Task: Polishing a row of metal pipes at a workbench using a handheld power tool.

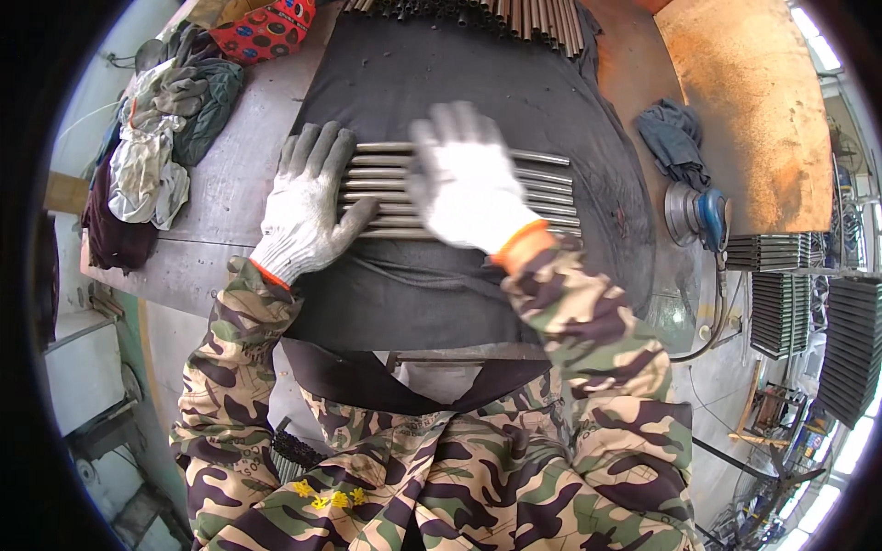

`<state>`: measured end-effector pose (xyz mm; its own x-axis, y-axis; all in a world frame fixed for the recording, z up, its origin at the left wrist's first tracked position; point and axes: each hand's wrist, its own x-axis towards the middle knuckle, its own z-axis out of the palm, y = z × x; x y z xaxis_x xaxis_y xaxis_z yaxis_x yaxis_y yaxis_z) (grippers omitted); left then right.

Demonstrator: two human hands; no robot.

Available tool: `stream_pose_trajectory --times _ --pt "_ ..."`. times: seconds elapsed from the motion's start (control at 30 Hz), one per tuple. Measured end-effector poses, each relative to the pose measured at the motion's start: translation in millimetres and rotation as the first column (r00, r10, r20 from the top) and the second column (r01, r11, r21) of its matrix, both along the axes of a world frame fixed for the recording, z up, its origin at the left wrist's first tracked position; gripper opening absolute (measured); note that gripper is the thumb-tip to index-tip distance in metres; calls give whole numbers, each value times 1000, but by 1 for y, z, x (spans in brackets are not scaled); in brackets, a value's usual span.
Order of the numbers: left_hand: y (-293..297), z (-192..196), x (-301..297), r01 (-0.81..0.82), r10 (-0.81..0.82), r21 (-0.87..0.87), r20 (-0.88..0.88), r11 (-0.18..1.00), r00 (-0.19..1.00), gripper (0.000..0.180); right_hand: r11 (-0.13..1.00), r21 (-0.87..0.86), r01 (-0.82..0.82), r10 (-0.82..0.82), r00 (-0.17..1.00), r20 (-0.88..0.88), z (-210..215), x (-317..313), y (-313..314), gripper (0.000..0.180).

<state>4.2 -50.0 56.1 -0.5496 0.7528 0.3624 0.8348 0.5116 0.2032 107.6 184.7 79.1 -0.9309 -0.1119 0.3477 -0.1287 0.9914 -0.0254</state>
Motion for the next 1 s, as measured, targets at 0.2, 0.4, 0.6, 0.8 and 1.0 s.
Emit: stream_pose_trajectory --times 0.2,0.4,0.6,0.8,1.0 --pt "-12 4 7 -21 21 -2 -35 1000 999 80 997 -69 -46 45 999 -6 -1 -8 -6 49" --pt "-2 18 13 26 -26 7 60 1000 998 81 995 91 43 -38 998 -52 9 23 44 51" --pt "-8 2 6 32 -32 -28 -9 999 999 77 975 -166 -146 160 984 78 4 -28 -37 65" --pt "-12 11 8 10 -13 -101 -30 995 999 76 998 -42 -40 45 990 131 -1 17 28 65" --pt "-7 17 11 -5 12 -129 53 992 999 75 999 11 41 -42 995 89 18 67 92 65"
